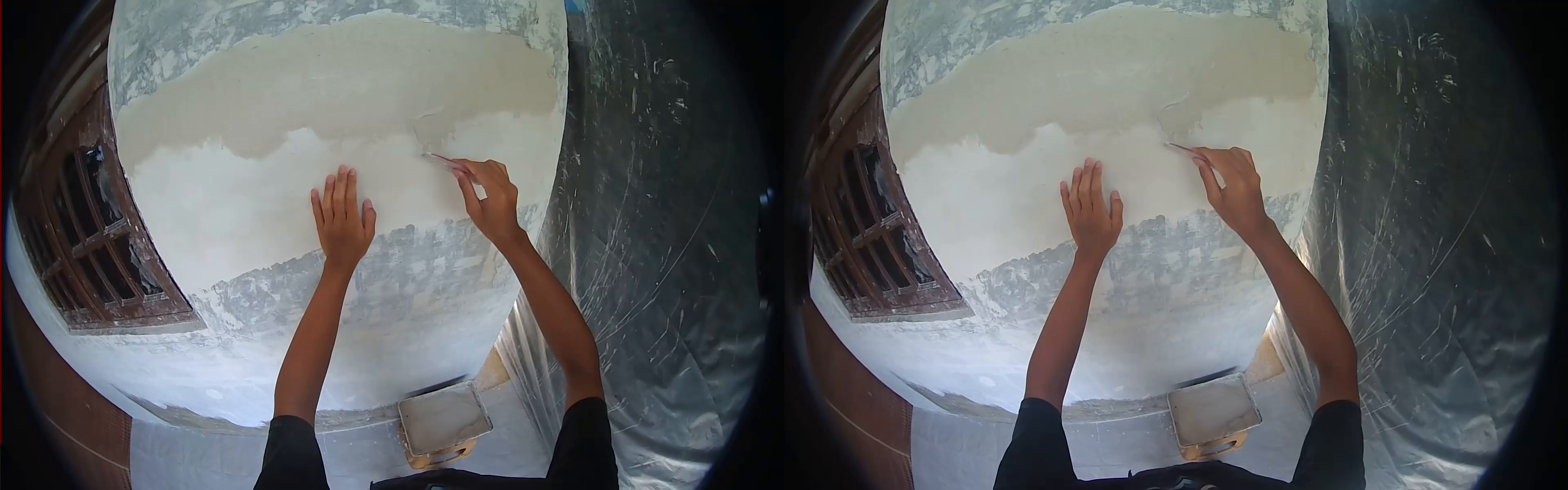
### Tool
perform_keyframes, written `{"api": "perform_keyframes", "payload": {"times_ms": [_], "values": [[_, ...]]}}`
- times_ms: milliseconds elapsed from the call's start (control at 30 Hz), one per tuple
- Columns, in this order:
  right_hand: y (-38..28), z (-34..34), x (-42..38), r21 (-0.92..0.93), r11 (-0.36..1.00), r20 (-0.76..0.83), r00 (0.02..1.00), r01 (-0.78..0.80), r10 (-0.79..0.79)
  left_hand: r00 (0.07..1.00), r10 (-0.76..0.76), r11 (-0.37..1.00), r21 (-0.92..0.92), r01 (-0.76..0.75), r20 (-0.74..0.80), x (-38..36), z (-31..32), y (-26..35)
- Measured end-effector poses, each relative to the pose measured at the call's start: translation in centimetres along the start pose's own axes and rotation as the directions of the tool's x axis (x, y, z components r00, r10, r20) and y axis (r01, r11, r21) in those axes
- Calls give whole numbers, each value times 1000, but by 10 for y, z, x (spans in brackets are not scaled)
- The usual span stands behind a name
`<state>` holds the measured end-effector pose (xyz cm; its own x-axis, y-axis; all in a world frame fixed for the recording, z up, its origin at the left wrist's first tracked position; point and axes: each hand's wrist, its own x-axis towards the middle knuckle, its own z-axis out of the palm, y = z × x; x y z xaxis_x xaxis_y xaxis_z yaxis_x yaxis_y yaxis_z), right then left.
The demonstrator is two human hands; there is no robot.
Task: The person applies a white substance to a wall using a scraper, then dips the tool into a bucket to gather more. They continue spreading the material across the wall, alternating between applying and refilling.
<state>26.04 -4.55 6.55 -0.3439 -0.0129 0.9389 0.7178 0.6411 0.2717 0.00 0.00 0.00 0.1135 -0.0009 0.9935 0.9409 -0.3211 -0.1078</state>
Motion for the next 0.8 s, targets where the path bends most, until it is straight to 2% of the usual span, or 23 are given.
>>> {"api": "perform_keyframes", "payload": {"times_ms": [33, 67, 100, 167, 233, 300, 367, 433, 567, 633, 700, 767, 800], "values": [[0, 2, 11, 178, 949, -67, 959, -260, 275, 1000, -1, 1000, 6, 1, 1, 0, 0, -1], [3, 6, 20, 362, 801, -79, 840, -477, 536, 1000, -2, 1000, 11, 2, 2, 0, -1, -1], [11, 12, 24, 364, 794, -72, 835, -487, 545, 1000, -2, 1000, 11, 2, 14, -3, -1, 2], [30, 28, 39, 610, 598, -87, 705, -521, 704, 1000, -2, 999, 34, 1, 14, -2, 0, 2], [42, 43, 45, 618, 615, -118, 716, -490, 689, 1000, 18, 999, 46, -19, 16, 0, -1, -2], [59, 47, 49, 527, 689, -168, 734, -497, 658, 1000, 4, 998, 57, -5, 15, -2, 1, 2], [72, 28, 59, 747, 501, -141, 632, -437, 762, 1000, 6, 998, 65, -7, 19, -2, 1, 2], [86, 11, 62, 780, 430, -200, 471, -454, 859, 1000, 5, 998, 70, -6, 17, -1, 1, 2], [76, 5, 60, 824, 429, -216, 496, -371, 841, 1000, 3, 996, 87, -4, 12, -2, 2, 3], [57, 24, 56, 673, 575, -136, 687, -465, 714, 1000, 4, 996, 92, -5, 16, -2, 2, 3], [43, 30, 53, 449, 682, -50, 746, -577, 664, 1000, 6, 995, 96, -8, 21, -1, 2, 3], [64, 33, 51, 501, 670, -109, 729, -547, 676, 1000, 2, 993, 114, -2, -4, -1, 1, 3], [78, 24, 51, 639, 558, -149, 626, -530, 765, 1000, 1, 993, 116, -1, -5, -1, 1, 3]]}}
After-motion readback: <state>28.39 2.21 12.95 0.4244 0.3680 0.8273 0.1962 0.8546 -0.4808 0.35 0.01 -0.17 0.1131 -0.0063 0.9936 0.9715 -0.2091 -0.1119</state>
